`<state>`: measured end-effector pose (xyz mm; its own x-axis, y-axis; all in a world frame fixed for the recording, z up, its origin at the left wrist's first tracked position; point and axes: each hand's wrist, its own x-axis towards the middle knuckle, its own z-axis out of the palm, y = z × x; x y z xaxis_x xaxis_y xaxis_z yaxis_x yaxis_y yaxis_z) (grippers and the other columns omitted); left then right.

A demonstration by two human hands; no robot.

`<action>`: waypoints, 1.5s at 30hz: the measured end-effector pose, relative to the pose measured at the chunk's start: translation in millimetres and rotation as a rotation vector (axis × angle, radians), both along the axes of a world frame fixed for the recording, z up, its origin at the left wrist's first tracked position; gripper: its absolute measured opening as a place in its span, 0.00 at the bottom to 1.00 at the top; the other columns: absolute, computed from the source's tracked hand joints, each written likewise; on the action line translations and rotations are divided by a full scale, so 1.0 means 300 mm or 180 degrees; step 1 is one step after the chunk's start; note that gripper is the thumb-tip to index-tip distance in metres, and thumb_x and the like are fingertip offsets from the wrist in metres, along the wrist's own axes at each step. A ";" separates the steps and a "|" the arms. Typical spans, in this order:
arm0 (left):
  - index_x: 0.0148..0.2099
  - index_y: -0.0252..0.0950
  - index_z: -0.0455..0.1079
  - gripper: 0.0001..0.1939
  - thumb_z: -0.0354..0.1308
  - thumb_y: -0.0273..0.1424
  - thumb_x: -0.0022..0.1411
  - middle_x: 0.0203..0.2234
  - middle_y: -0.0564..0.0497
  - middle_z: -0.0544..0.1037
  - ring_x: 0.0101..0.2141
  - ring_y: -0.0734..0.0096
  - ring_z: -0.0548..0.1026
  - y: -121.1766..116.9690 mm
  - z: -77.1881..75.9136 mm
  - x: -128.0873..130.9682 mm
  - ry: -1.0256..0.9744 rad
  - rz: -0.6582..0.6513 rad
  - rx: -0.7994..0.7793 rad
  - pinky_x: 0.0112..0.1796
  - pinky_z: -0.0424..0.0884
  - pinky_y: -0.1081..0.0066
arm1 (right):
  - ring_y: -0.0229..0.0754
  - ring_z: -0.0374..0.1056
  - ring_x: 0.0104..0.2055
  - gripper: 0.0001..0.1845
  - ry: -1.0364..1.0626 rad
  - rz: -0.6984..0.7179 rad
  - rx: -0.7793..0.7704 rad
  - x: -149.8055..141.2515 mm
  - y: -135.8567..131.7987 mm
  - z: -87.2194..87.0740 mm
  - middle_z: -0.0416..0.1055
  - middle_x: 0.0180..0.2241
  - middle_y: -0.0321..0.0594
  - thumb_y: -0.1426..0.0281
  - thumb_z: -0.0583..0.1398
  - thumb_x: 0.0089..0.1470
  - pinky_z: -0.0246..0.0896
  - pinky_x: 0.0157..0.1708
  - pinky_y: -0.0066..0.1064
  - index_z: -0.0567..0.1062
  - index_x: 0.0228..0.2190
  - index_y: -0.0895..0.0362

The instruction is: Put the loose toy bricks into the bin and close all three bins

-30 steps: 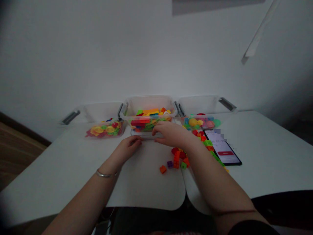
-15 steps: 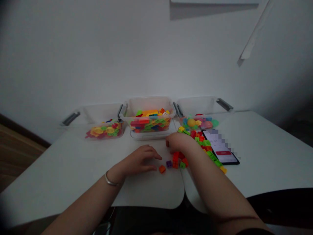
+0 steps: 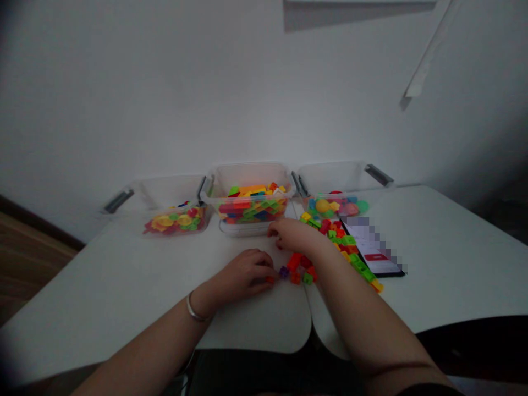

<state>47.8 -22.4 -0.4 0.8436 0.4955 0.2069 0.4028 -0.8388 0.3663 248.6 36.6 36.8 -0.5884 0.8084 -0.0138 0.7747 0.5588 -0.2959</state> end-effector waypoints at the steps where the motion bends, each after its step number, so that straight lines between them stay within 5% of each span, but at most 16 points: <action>1: 0.47 0.41 0.75 0.11 0.58 0.33 0.63 0.42 0.46 0.76 0.42 0.63 0.73 0.001 0.002 -0.001 -0.0022 0.0045 -0.0019 0.44 0.68 0.65 | 0.48 0.74 0.44 0.18 0.0009 0.0005 0.0037 0.002 0.000 0.000 0.78 0.43 0.44 0.81 0.63 0.45 0.69 0.45 0.38 0.79 0.39 0.55; 7: 0.59 0.40 0.67 0.23 0.59 0.29 0.61 0.53 0.42 0.70 0.49 0.59 0.70 -0.013 0.003 0.005 -0.0159 0.0015 0.0042 0.50 0.68 0.61 | 0.50 0.74 0.43 0.19 -0.0187 0.0089 0.0025 -0.003 -0.011 0.000 0.78 0.42 0.45 0.83 0.61 0.46 0.68 0.45 0.39 0.80 0.39 0.54; 15: 0.48 0.39 0.74 0.11 0.58 0.30 0.63 0.47 0.45 0.74 0.47 0.60 0.71 -0.001 -0.008 -0.005 0.0045 0.0180 0.0178 0.48 0.68 0.60 | 0.45 0.74 0.38 0.11 0.0037 0.0027 -0.0031 -0.023 -0.005 0.032 0.79 0.37 0.40 0.76 0.60 0.52 0.67 0.39 0.34 0.79 0.37 0.54; 23: 0.44 0.39 0.74 0.08 0.57 0.31 0.63 0.44 0.48 0.75 0.44 0.62 0.71 0.012 -0.010 -0.016 0.0133 0.0367 0.0273 0.46 0.67 0.61 | 0.40 0.69 0.32 0.08 0.2105 -0.0712 0.1682 0.014 0.018 0.068 0.76 0.37 0.40 0.69 0.62 0.53 0.65 0.34 0.33 0.78 0.37 0.54; 27: 0.45 0.38 0.73 0.09 0.57 0.28 0.62 0.45 0.47 0.75 0.45 0.61 0.71 0.007 -0.007 -0.017 0.0063 0.0446 0.0178 0.48 0.67 0.61 | 0.42 0.69 0.32 0.06 0.2580 -0.1056 0.2186 0.008 0.061 0.065 0.75 0.33 0.40 0.71 0.62 0.53 0.67 0.34 0.34 0.79 0.33 0.54; 33: 0.58 0.41 0.67 0.22 0.58 0.27 0.60 0.51 0.44 0.71 0.50 0.61 0.70 -0.007 0.014 -0.021 -0.0137 0.0192 -0.0117 0.51 0.66 0.62 | 0.45 0.71 0.43 0.08 0.2355 -0.0734 0.1997 -0.030 0.098 0.072 0.78 0.38 0.40 0.72 0.59 0.54 0.65 0.49 0.40 0.80 0.31 0.53; 40: 0.56 0.43 0.69 0.20 0.57 0.26 0.62 0.51 0.46 0.72 0.51 0.61 0.69 -0.006 0.004 -0.021 -0.0002 0.0157 -0.0076 0.53 0.64 0.60 | 0.50 0.71 0.42 0.15 0.1085 -0.0575 0.1832 -0.038 0.089 0.075 0.79 0.37 0.44 0.64 0.54 0.60 0.61 0.48 0.45 0.80 0.35 0.56; 45: 0.53 0.41 0.71 0.17 0.57 0.25 0.62 0.49 0.47 0.73 0.50 0.62 0.70 0.001 0.000 -0.017 -0.0081 0.0214 -0.0068 0.52 0.65 0.62 | 0.51 0.70 0.45 0.18 0.1171 -0.0621 0.1943 -0.033 0.098 0.055 0.78 0.41 0.46 0.68 0.50 0.61 0.61 0.51 0.46 0.78 0.42 0.58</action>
